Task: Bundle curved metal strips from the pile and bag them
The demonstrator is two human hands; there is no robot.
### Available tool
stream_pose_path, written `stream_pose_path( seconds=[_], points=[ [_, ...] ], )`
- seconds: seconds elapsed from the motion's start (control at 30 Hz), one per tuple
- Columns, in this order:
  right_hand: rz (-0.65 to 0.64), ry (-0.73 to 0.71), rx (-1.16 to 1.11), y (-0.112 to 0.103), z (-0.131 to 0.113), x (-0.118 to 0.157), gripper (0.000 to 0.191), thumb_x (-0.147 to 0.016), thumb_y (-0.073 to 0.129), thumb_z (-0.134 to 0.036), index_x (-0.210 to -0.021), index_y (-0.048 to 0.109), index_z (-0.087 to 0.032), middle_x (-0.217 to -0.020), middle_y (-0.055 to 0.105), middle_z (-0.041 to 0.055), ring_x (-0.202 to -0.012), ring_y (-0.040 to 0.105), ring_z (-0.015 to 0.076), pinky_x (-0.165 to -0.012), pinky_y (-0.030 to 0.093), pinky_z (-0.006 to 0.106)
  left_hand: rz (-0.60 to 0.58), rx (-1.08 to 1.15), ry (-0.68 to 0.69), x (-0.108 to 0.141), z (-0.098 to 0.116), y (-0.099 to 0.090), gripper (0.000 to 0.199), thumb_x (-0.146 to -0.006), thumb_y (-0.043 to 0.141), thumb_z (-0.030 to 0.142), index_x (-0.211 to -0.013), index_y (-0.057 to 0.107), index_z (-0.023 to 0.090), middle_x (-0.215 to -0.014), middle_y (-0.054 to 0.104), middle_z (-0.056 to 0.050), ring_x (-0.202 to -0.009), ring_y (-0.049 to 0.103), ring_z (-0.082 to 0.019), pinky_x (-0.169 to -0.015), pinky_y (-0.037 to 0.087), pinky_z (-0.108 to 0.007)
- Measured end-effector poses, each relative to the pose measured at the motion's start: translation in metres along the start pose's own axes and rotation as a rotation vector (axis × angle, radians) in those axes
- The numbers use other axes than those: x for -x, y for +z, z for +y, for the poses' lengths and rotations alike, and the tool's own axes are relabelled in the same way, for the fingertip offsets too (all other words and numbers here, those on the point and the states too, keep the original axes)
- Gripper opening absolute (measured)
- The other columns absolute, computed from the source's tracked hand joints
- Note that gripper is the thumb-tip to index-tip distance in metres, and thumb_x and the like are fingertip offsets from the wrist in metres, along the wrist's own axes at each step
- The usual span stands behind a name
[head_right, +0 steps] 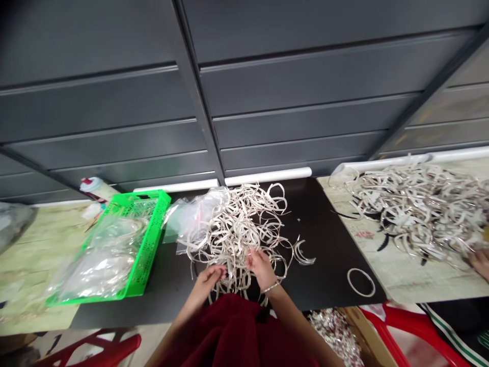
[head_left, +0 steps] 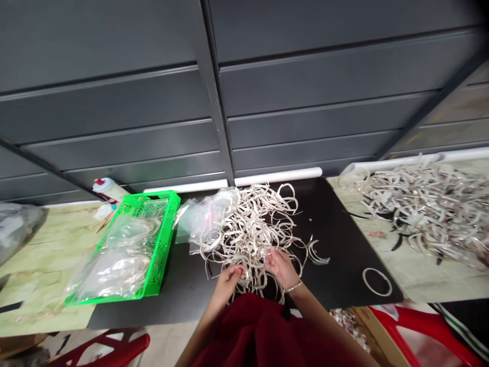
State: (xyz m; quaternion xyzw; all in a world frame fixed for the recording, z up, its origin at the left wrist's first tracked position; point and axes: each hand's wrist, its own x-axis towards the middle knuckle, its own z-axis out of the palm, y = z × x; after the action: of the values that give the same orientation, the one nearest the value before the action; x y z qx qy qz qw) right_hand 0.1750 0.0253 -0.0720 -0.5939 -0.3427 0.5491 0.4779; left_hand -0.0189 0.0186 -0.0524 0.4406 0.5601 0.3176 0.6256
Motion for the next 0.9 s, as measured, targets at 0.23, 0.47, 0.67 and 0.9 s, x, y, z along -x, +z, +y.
stream_pose_path(
  seconds=[0.23, 0.47, 0.67, 0.9],
  points=[
    [-0.340, 0.302, -0.728, 0.037, -0.009, 0.034, 0.034, -0.068, 0.074, -0.046, -0.080, 0.066, -0.015, -0.051, 0.053, -0.0043, -0.044, 0.045, 0.0063, -0.048, 0.038, 0.020, -0.056, 0.610, -0.165, 0.005, 0.005, 0.031, 0.024, -0.067, 0.075, 0.035, -0.072, 0.067, 0.013, -0.067, 0.067, -0.003, -0.061, 0.061, -0.014, -0.065, 0.048, -0.026],
    [-0.155, 0.314, -0.437, 0.022, 0.005, 0.009, 0.039, -0.062, 0.071, -0.053, -0.076, 0.063, -0.017, -0.049, 0.045, -0.0060, -0.042, 0.041, 0.0078, -0.043, 0.036, 0.023, 0.185, 0.926, -0.248, -0.007, 0.018, -0.004, 0.012, -0.071, 0.069, 0.022, -0.068, 0.059, 0.015, -0.069, 0.068, -0.004, -0.070, 0.066, -0.016, -0.071, 0.052, -0.026],
    [-0.027, 0.284, -0.194, 0.016, 0.028, -0.028, 0.043, -0.059, 0.072, -0.044, -0.092, 0.060, -0.021, -0.050, 0.053, -0.0062, -0.038, 0.043, 0.0091, -0.039, 0.033, 0.021, 0.137, 0.936, -0.201, -0.005, 0.028, -0.023, 0.020, -0.068, 0.074, 0.027, -0.072, 0.058, 0.017, -0.040, 0.042, 0.010, -0.037, 0.041, -0.005, -0.051, 0.046, -0.019],
    [0.017, 0.217, 0.075, 0.035, 0.049, -0.047, 0.031, -0.063, 0.063, -0.043, -0.083, 0.062, -0.019, -0.047, 0.052, -0.0059, -0.037, 0.045, 0.0118, -0.040, 0.038, 0.025, 0.033, 0.841, -0.241, -0.003, 0.023, -0.007, 0.026, -0.069, 0.073, 0.038, -0.076, 0.063, 0.015, -0.042, 0.039, 0.010, -0.035, 0.028, -0.003, -0.048, 0.043, -0.020]
  ],
)
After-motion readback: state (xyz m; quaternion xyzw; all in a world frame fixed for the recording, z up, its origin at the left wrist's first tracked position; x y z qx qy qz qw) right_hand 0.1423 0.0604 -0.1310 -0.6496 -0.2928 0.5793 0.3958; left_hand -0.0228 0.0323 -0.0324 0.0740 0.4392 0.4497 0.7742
